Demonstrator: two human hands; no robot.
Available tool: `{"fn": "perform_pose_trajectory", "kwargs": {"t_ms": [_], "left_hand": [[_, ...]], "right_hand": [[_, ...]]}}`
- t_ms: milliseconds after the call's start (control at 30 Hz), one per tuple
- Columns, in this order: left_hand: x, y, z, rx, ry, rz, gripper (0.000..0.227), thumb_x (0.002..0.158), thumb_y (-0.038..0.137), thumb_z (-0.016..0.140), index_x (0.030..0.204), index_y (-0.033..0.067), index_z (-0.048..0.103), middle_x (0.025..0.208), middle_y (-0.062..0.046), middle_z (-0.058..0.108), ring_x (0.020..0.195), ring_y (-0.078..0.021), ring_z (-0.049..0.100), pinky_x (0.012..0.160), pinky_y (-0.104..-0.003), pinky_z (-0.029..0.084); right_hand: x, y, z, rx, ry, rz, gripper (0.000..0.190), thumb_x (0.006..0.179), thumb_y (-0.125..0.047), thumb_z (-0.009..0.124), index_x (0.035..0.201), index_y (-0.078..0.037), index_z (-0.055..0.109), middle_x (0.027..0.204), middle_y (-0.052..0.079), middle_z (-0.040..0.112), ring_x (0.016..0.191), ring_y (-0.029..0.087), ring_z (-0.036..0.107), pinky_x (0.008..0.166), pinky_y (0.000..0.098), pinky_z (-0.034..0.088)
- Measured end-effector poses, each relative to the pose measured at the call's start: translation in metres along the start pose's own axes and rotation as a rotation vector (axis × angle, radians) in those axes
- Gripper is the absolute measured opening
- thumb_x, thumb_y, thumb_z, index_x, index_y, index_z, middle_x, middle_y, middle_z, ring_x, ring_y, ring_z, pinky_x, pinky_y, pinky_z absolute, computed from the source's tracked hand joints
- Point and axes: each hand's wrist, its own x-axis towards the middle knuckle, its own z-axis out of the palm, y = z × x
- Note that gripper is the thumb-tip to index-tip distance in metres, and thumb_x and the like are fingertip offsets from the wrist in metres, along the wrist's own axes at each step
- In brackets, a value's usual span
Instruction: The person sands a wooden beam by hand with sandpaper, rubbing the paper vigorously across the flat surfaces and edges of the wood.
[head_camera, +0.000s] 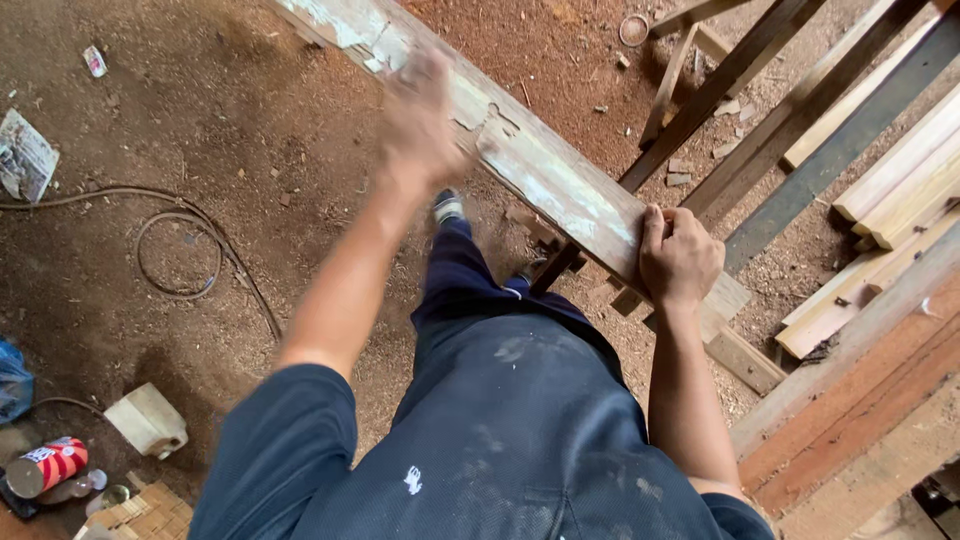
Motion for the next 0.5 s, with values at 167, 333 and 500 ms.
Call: {"fn": "perform_pose_trajectory", "kwargs": {"t_ms": [167,333,500], "left_hand": [[-0.035,0.084,0.057,-0.291,0.350,0.429,0.126,0.075,0.099,0.004,0.161,0.0066,-0.002,0.170,-0.016,0.016,0.140,-0.0293,0.040,0.107,-0.048,0.032],[-0.002,-0.035,0.027,-0.211,0.280,0.141,0.122,0.082,0.094,0.005,0.162,0.0022,0.010,0.172,-0.018,0.021,0.140,-0.0296,0.038,0.105,-0.054,0.025],[-0.030,0.001,0.017,-0.263,0.370,0.421,0.116,0.091,0.094,0.005,0.162,0.0045,0.024,0.169,-0.017,0.027,0.157,-0.0272,0.015,0.128,-0.048,0.004]], "right_hand": [[-0.005,0.007,0.007,-0.117,0.133,-0.336,0.054,0.108,-0.059,0.050,0.131,-0.012,0.065,0.114,0.013,0.074,0.102,0.025,0.068,0.094,0.0419,0.047],[-0.003,-0.004,0.005,-0.075,-0.063,-0.232,0.054,0.108,-0.056,0.046,0.135,-0.013,0.063,0.110,0.014,0.073,0.102,0.026,0.068,0.093,0.0428,0.049],[-0.001,-0.004,0.007,-0.036,-0.023,-0.245,0.053,0.109,-0.056,0.049,0.134,-0.013,0.065,0.107,0.013,0.074,0.099,0.026,0.069,0.096,0.0435,0.049]]}}
